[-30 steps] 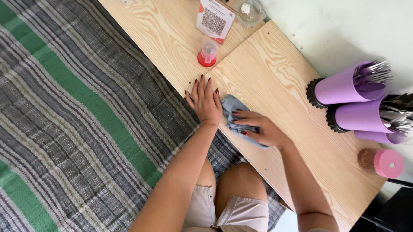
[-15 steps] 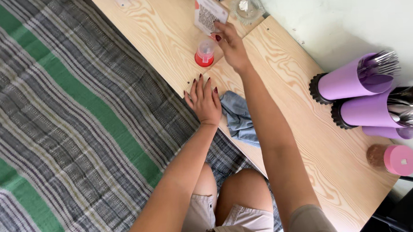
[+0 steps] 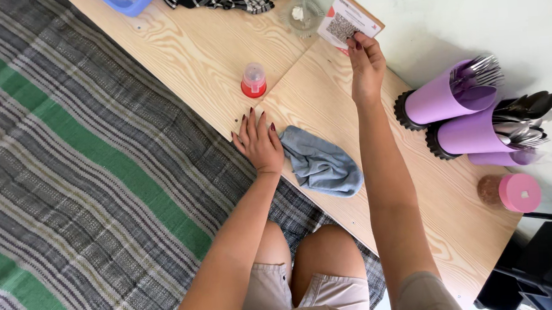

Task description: The person takes a head of lettuce out of a bag, wipes a wooden table surface with a cloth, organizes several purple cutlery holders, and cleans the shelves of a black metal rack with the cloth.

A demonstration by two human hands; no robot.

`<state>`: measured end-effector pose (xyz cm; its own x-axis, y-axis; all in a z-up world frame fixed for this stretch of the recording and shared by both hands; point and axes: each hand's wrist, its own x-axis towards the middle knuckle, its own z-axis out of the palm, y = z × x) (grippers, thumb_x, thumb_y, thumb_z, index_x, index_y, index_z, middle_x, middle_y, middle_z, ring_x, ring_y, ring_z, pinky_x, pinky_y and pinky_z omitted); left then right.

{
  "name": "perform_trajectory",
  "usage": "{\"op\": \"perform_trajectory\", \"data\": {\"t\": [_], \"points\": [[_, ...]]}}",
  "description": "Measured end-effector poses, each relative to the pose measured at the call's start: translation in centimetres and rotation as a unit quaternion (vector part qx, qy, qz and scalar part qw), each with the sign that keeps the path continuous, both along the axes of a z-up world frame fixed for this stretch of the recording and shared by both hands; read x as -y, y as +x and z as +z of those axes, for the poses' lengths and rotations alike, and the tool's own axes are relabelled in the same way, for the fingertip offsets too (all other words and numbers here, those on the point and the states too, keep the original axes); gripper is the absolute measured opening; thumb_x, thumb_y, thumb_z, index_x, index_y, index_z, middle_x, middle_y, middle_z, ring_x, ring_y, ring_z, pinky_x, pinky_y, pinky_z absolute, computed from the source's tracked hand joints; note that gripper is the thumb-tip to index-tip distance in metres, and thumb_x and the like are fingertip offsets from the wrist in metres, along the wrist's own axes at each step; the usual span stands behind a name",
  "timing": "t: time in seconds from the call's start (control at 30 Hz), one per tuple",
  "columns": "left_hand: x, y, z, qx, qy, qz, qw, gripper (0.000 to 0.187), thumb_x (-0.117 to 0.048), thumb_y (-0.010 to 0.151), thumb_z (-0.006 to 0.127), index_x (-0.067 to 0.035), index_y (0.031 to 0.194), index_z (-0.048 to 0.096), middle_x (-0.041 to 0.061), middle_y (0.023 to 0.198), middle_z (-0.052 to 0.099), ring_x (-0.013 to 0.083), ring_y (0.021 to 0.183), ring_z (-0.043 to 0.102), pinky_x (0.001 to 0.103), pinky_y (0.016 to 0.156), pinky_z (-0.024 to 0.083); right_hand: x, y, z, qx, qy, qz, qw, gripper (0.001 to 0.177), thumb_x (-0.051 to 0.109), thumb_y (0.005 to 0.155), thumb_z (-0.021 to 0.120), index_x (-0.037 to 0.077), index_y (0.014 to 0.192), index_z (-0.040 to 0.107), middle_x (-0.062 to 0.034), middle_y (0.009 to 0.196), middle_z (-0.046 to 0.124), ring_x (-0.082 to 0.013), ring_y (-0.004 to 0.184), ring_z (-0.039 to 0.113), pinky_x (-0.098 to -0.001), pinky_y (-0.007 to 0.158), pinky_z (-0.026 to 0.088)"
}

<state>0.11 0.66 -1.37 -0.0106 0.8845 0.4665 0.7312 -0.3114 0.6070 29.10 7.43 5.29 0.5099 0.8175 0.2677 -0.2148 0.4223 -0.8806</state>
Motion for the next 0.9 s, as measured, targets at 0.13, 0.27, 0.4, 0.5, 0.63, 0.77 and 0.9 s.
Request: {"op": "perform_trajectory", "data": {"t": [0.13, 0.27, 0.4, 0.5, 0.63, 0.77, 0.9], "points": [[0.0, -0.1, 0.1, -0.004, 0.005, -0.001, 1.000, 0.036, -0.025, 0.103, 0.053, -0.014, 0.137, 0.062, 0.009, 0.156, 0.051, 0.0321, 0.146, 0.042, 0.063, 0.122, 0.013, -0.7, 2.6, -2.7, -0.028, -0.039, -0.035, 0.998, 0.023, -0.005, 0.101, 0.051, -0.004, 0.123, 0.059, -0.0109, 0.125, 0.061, -0.0194, 0.119, 0.062, -0.0318, 0.108, 0.052], [0.1, -0.2, 0.2, -0.015, 0.000, -0.002, 1.000, 0.036, -0.024, 0.103, 0.053, -0.015, 0.137, 0.062, 0.009, 0.156, 0.051, 0.0324, 0.146, 0.041, 0.063, 0.123, 0.013, -2.2, 4.1, -4.4, -0.013, -0.023, -0.040, 0.999, 0.026, -0.006, 0.102, 0.052, -0.003, 0.127, 0.058, -0.0125, 0.127, 0.059, -0.0207, 0.120, 0.061, -0.0321, 0.107, 0.052], [0.2, -0.2, 0.1, -0.008, -0.002, -0.003, 1.000, 0.036, -0.025, 0.104, 0.054, -0.014, 0.136, 0.063, 0.009, 0.155, 0.051, 0.0319, 0.146, 0.042, 0.062, 0.123, 0.013, -2.3, 3.7, -4.3, 0.032, -0.017, -0.051, 0.998, 0.034, -0.006, 0.101, 0.053, 0.001, 0.134, 0.054, -0.0108, 0.135, 0.054, -0.0196, 0.125, 0.057, -0.0297, 0.105, 0.051], [0.1, -0.2, 0.3, -0.009, -0.002, -0.003, 1.000, 0.035, -0.025, 0.104, 0.054, -0.015, 0.136, 0.063, 0.009, 0.155, 0.051, 0.0319, 0.146, 0.042, 0.062, 0.123, 0.012, -1.9, 2.1, -3.1, 0.057, -0.009, -0.097, 0.994, 0.041, -0.005, 0.096, 0.057, 0.005, 0.136, 0.050, -0.0016, 0.143, 0.037, -0.0205, 0.127, 0.055, -0.0318, 0.103, 0.054], [0.2, -0.2, 0.3, -0.009, -0.009, -0.005, 1.000, 0.034, -0.026, 0.105, 0.054, -0.015, 0.136, 0.063, 0.010, 0.156, 0.051, 0.0321, 0.147, 0.041, 0.062, 0.123, 0.012, -0.6, -1.6, -4.1, 0.201, -0.113, -0.317, 0.920, 0.033, -0.003, 0.095, 0.058, 0.001, 0.128, 0.059, -0.0148, 0.151, 0.040, -0.0296, 0.118, 0.065, -0.0360, 0.096, 0.059], [0.4, -0.2, 0.5, -0.018, -0.016, -0.004, 1.000, 0.036, -0.024, 0.104, 0.053, -0.015, 0.137, 0.063, 0.011, 0.157, 0.050, 0.0324, 0.148, 0.040, 0.063, 0.123, 0.011, 1.1, -5.2, -5.1, 0.483, -0.114, -0.279, 0.822, 0.032, -0.006, 0.095, 0.066, 0.002, 0.126, 0.060, -0.0206, 0.147, 0.052, -0.0395, 0.139, 0.052, -0.0458, 0.117, 0.044], [0.1, -0.2, 0.8, -0.002, -0.013, -0.006, 1.000, 0.036, -0.025, 0.102, 0.055, -0.016, 0.136, 0.064, 0.010, 0.156, 0.051, 0.0318, 0.147, 0.040, 0.062, 0.123, 0.012, 1.1, -8.5, -3.2, 0.491, -0.123, -0.182, 0.843, 0.038, 0.001, 0.098, 0.072, 0.003, 0.134, 0.058, -0.0188, 0.148, 0.056, -0.0374, 0.141, 0.055, -0.0443, 0.119, 0.045]]}}
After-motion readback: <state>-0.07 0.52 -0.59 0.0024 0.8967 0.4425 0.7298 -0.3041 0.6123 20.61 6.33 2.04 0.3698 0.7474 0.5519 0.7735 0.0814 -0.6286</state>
